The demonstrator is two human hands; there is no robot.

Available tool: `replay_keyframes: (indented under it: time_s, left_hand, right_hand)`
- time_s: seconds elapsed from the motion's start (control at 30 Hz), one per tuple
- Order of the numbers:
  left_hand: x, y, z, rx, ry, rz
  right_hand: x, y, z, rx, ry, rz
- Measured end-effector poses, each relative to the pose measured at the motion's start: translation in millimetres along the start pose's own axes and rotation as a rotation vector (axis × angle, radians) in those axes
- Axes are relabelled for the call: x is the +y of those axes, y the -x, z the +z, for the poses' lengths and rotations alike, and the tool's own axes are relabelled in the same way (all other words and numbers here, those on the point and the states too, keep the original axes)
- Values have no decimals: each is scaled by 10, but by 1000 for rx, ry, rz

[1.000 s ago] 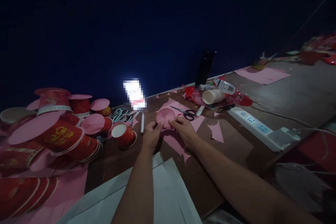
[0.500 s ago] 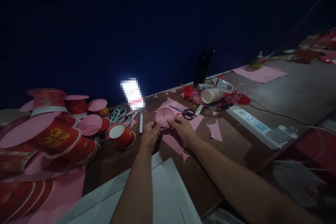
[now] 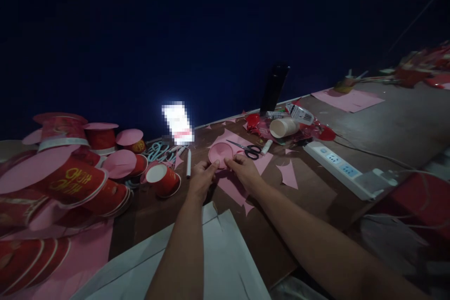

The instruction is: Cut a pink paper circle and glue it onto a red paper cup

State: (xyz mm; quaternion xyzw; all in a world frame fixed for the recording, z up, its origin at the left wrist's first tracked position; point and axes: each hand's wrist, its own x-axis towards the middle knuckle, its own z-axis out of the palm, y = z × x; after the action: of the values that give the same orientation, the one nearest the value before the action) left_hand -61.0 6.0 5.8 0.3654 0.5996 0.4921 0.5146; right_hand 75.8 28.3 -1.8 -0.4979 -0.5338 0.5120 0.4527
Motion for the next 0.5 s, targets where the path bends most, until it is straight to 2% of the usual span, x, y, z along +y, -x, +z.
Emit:
replay_keyframes:
  time_s: [0.37, 0.5]
  left_hand:
    - [25, 11, 2, -7, -19, 61]
    - [-8, -20, -6, -44, 2, 78]
  right_hand:
    - [46, -19, -6, 2, 17, -5]
    - [35, -13, -7, 22, 15, -16]
